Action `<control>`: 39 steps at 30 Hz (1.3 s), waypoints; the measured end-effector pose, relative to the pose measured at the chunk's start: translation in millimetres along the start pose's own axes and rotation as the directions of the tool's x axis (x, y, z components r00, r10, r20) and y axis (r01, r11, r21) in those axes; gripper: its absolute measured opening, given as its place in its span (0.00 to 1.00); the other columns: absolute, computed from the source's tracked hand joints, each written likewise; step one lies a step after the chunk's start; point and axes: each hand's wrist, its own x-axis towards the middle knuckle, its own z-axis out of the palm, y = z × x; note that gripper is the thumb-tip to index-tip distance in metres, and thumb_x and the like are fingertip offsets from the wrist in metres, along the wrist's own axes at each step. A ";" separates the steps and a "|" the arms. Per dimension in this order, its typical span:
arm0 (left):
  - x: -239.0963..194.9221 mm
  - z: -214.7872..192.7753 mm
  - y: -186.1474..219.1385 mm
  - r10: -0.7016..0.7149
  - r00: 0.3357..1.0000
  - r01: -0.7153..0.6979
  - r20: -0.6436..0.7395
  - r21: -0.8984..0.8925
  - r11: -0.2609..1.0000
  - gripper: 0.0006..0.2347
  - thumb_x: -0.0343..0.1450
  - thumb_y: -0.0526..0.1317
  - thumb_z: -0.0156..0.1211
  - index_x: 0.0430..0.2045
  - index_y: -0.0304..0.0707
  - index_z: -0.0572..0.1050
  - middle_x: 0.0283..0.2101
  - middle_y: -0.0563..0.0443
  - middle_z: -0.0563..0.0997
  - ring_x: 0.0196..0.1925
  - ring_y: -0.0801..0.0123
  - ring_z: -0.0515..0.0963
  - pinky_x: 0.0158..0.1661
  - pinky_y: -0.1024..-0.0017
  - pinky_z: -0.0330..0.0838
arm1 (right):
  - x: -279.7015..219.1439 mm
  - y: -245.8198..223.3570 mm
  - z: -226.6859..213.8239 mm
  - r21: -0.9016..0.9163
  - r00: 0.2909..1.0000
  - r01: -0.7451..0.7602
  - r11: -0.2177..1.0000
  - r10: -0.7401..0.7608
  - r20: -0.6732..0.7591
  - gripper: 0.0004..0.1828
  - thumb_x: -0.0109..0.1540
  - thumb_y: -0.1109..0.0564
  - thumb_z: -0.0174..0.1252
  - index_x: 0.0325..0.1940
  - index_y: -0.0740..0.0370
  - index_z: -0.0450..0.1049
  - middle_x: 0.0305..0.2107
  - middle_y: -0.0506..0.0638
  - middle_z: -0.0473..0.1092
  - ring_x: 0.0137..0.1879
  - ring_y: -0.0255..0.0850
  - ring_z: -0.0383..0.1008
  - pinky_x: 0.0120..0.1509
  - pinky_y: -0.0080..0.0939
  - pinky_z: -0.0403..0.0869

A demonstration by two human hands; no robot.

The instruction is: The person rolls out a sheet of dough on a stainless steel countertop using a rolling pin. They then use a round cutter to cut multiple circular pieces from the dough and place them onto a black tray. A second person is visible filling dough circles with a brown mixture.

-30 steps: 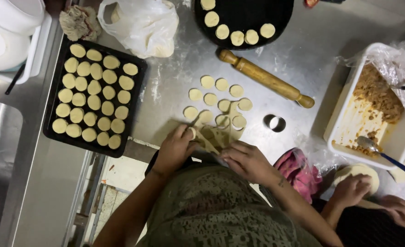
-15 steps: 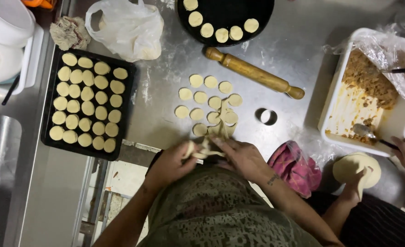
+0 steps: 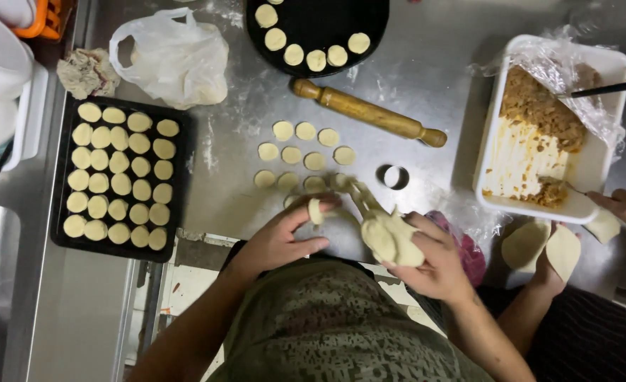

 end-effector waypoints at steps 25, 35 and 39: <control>73.9 -111.4 14.1 0.210 0.949 0.010 -0.235 0.689 0.724 0.15 0.67 0.36 0.64 0.46 0.29 0.74 0.39 0.38 0.74 0.47 0.42 0.78 0.47 0.56 0.75 | 189.2 83.5 162.3 0.187 0.894 -0.396 0.899 0.331 0.303 0.07 0.61 0.60 0.62 0.39 0.67 0.75 0.25 0.50 0.70 0.32 0.36 0.68 0.32 0.38 0.69; 53.2 -282.9 86.3 -0.191 0.965 0.260 -0.180 0.561 0.786 0.16 0.68 0.47 0.69 0.42 0.35 0.83 0.34 0.33 0.85 0.37 0.48 0.87 0.40 0.59 0.80 | 308.1 99.4 197.7 0.086 0.986 -0.159 0.984 0.154 0.065 0.20 0.60 0.63 0.56 0.58 0.67 0.71 0.41 0.66 0.69 0.50 0.62 0.71 0.52 0.56 0.72; 38.9 -340.4 44.0 0.022 0.911 0.347 -0.411 0.795 0.497 0.10 0.76 0.42 0.62 0.37 0.32 0.84 0.26 0.38 0.83 0.32 0.47 0.85 0.33 0.61 0.78 | 288.5 182.1 207.2 -0.601 0.887 -0.249 0.759 0.428 0.173 0.45 0.46 0.61 0.72 0.67 0.65 0.65 0.56 0.68 0.62 0.55 0.72 0.72 0.60 0.67 0.76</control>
